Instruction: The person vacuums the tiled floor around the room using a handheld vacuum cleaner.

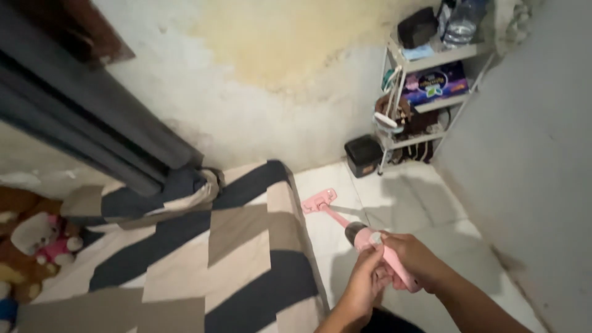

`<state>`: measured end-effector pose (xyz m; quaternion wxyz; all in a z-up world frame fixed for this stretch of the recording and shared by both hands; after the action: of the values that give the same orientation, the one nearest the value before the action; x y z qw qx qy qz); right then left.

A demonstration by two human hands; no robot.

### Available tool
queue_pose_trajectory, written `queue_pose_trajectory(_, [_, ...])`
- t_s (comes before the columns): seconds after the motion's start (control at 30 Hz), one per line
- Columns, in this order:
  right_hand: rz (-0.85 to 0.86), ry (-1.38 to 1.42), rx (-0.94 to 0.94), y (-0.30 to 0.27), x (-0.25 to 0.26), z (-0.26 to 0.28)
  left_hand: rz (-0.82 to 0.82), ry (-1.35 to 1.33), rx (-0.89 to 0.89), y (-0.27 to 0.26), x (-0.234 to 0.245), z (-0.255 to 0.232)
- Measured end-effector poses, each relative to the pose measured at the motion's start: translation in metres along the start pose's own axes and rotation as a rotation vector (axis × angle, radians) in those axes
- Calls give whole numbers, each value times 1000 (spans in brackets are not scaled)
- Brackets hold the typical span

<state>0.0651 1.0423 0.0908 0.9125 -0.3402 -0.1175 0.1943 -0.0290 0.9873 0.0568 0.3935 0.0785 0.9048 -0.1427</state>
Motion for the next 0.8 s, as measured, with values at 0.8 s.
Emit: queue_pose_trajectory(0.8, [-72, 97, -20, 76, 36, 27, -95, 158, 212, 102, 33, -9])
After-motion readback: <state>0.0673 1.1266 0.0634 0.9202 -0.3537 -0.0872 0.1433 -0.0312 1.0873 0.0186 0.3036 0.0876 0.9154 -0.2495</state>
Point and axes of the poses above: each hand's wrist, its own y-axis towards the middle knuckle, its own x-axis out of the back of the hand, z = x × y, the point moved 6 cm from there along y, towards the middle knuckle, and after that the axes turned 2 degrees about -y, right-handed, at the moved point
